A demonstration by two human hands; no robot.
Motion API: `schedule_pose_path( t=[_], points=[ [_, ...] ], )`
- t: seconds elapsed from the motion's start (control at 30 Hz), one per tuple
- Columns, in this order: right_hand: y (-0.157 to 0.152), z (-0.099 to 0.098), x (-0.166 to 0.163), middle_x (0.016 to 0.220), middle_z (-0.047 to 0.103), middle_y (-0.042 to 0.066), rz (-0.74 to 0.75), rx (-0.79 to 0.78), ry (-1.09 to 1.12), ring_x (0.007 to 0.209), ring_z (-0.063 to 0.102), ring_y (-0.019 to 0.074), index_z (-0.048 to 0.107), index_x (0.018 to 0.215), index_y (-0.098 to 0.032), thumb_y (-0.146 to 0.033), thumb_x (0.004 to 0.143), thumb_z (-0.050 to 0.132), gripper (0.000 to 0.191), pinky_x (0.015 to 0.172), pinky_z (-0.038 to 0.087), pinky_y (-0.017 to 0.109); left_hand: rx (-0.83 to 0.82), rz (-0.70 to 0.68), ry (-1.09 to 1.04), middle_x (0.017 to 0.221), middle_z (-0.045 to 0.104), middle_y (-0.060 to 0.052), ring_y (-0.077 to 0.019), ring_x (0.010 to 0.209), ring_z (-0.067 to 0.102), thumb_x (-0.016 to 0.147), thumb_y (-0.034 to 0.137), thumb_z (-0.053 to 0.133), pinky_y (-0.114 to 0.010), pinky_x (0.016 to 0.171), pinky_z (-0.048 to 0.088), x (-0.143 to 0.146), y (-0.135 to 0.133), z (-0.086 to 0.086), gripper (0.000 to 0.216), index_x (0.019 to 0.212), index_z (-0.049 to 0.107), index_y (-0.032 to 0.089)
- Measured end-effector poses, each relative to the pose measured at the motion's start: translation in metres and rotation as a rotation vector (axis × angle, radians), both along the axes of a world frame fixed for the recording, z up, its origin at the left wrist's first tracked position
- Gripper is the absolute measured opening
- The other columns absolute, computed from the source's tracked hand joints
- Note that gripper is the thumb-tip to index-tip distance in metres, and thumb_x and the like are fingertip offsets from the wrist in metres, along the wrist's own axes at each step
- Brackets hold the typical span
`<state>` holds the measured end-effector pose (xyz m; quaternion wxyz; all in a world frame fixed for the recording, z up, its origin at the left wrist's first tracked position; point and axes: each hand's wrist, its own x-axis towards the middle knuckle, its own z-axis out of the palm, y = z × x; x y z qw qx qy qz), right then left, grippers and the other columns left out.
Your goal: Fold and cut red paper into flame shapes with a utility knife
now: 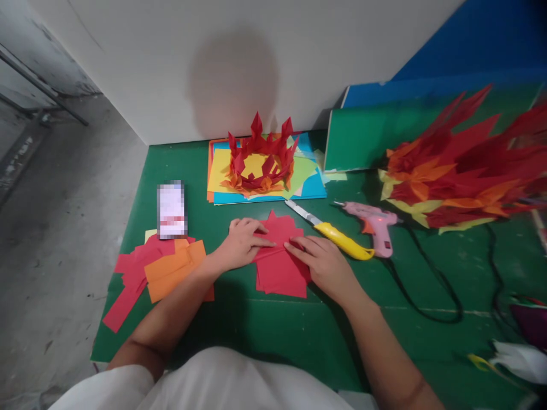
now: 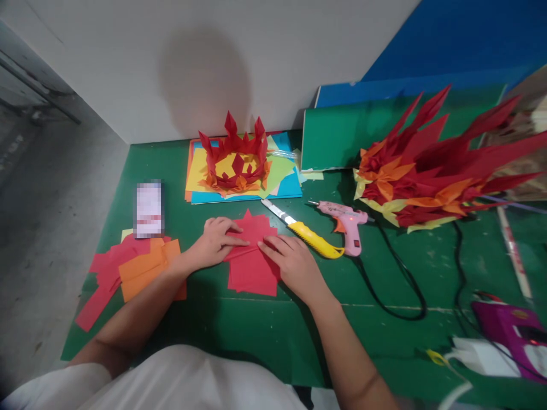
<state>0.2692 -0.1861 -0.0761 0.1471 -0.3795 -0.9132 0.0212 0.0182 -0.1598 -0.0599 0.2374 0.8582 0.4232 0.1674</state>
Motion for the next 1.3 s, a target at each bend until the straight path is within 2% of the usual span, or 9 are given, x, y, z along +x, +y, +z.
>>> schedule_pose_path(
  t=[0.3, 0.7, 1.0, 1.3],
  points=[
    [-0.003, -0.001, 0.003, 0.119, 0.063, 0.008, 0.006, 0.016, -0.005, 0.104, 0.054, 0.0215, 0.059, 0.125, -0.021, -0.001, 0.083, 0.037, 0.051, 0.089, 0.046, 0.039, -0.025, -0.012, 0.000, 0.111, 0.062, -0.004, -0.0227, 0.111, 0.049, 0.090, 0.024, 0.053, -0.043, 0.094, 0.030, -0.002, 0.001, -0.001, 0.024, 0.102, 0.072, 0.034],
    [-0.004, 0.006, -0.002, 0.116, 0.063, 0.009, 0.010, 0.024, -0.011, 0.104, 0.053, 0.0217, 0.062, 0.120, -0.022, 0.000, 0.081, 0.038, 0.051, 0.086, 0.044, 0.038, -0.029, -0.006, -0.008, 0.111, 0.062, -0.004, -0.0223, 0.112, 0.049, 0.088, 0.021, 0.054, -0.044, 0.095, 0.029, -0.001, 0.000, -0.002, 0.025, 0.100, 0.072, 0.033],
    [-0.007, 0.016, -0.029, 0.098, 0.064, 0.006, 0.102, 0.002, -0.034, 0.088, 0.051, 0.0182, 0.064, 0.116, -0.023, 0.000, 0.082, 0.042, 0.047, 0.082, 0.037, 0.033, -0.053, -0.005, -0.015, 0.110, 0.062, -0.004, -0.0227, 0.112, 0.048, 0.088, 0.024, 0.057, -0.044, 0.095, 0.029, -0.001, 0.001, -0.001, 0.021, 0.099, 0.073, 0.033],
    [-0.007, 0.012, -0.053, 0.102, 0.065, 0.006, 0.241, -0.128, 0.019, 0.098, 0.051, 0.0192, 0.062, 0.119, -0.023, -0.010, 0.089, 0.045, 0.036, 0.081, 0.040, 0.033, -0.063, 0.002, -0.011, 0.111, 0.063, -0.004, -0.0239, 0.113, 0.048, 0.089, 0.025, 0.055, -0.046, 0.095, 0.030, -0.001, 0.001, -0.001, 0.023, 0.099, 0.073, 0.034]
  ],
)
